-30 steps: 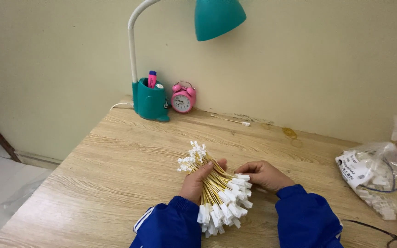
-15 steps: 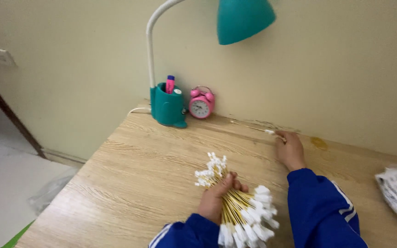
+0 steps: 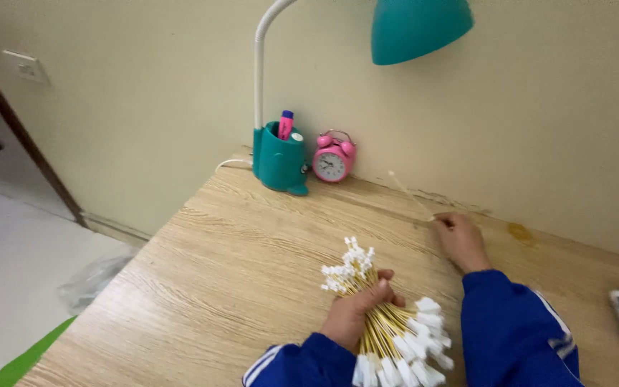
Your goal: Bundling small white electrical components with wires by hand at a desk.
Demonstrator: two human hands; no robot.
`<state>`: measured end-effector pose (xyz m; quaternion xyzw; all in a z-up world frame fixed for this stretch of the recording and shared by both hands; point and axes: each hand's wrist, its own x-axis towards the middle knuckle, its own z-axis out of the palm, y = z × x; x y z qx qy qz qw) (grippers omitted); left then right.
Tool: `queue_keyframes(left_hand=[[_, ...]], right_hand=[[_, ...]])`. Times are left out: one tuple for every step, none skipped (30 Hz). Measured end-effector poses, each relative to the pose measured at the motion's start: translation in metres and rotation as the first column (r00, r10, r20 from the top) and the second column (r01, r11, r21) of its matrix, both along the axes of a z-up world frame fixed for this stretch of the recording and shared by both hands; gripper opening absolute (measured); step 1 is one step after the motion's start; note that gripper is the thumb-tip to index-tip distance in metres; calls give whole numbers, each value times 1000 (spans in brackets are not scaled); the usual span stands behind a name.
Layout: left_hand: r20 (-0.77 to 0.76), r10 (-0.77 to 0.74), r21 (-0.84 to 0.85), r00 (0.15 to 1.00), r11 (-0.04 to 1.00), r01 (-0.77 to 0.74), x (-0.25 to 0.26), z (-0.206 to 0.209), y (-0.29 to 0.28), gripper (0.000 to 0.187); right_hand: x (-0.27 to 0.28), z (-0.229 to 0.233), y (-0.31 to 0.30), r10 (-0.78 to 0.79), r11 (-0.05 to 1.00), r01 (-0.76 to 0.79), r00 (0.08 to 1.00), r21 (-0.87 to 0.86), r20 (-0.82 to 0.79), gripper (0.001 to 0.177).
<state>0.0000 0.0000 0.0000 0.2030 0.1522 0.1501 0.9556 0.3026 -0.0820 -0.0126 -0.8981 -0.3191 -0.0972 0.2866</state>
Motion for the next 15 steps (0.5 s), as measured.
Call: queue_keyframes(left_hand=[[5, -11, -5, 1000, 1000, 11, 1, -2, 1, 36], [30, -2, -7, 1000, 1000, 2, 3, -4, 1, 38], [54, 7, -12, 999, 1000, -6, 6, -5, 0, 40], [60, -5, -19, 998, 1000, 7, 4, -4, 1, 40], [30, -14, 71, 999, 997, 12, 3, -2, 2, 43], [0, -19, 160, 1000, 987, 19, 2, 1, 2, 47], [10, -34, 157, 999, 987, 32, 2, 1, 0, 47], [39, -1, 25, 999, 1000, 0, 2, 2, -2, 44], [64, 38, -105, 997, 994, -31, 2, 4, -3, 43], [75, 26, -104, 997, 994, -18, -3, 9, -5, 43], [26, 25, -117, 999, 993, -22, -7, 15, -6, 39], [-23, 23, -130, 999, 991, -25, -11, 21, -6, 35], [-11, 20, -128, 1000, 992, -22, -14, 24, -6, 35], [-77, -23, -39, 997, 999, 20, -18, 26, -6, 36], [-147, -53, 47, 988, 997, 61, -22, 29, -4, 41]], right_hand=[[-19, 9, -10, -11, 1000, 11, 1000, -5, 5, 28], [-39, 17, -19, 60, 997, -53, 986, 54, -153, 30], [-58, 26, -30, 137, 987, -105, 944, 120, -301, 32], [-75, 24, -42, 123, 989, -93, 947, 113, -297, 32], [-92, 23, -55, 196, 975, -130, 885, 179, -422, 28], [-110, 22, -67, 270, 956, -155, 802, 251, -533, 25], [-118, 23, -76, 256, 959, -143, 811, 246, -527, 25], [-127, 24, -86, 289, 952, -184, 806, 245, -517, 25], [-135, 24, -93, 326, 942, -228, 799, 247, -505, 24], [-140, 22, -99, 317, 944, -220, 808, 246, -496, 24], [-145, 20, -103, 338, 936, -215, 770, 278, -541, 26], [-149, 17, -107, 358, 928, -209, 729, 310, -583, 28], [-151, 18, -108, 358, 928, -210, 737, 309, -573, 28], [-154, 18, -110, 362, 927, -228, 755, 299, -546, 27], [-156, 17, -108, 371, 924, -250, 770, 289, -520, 26]])
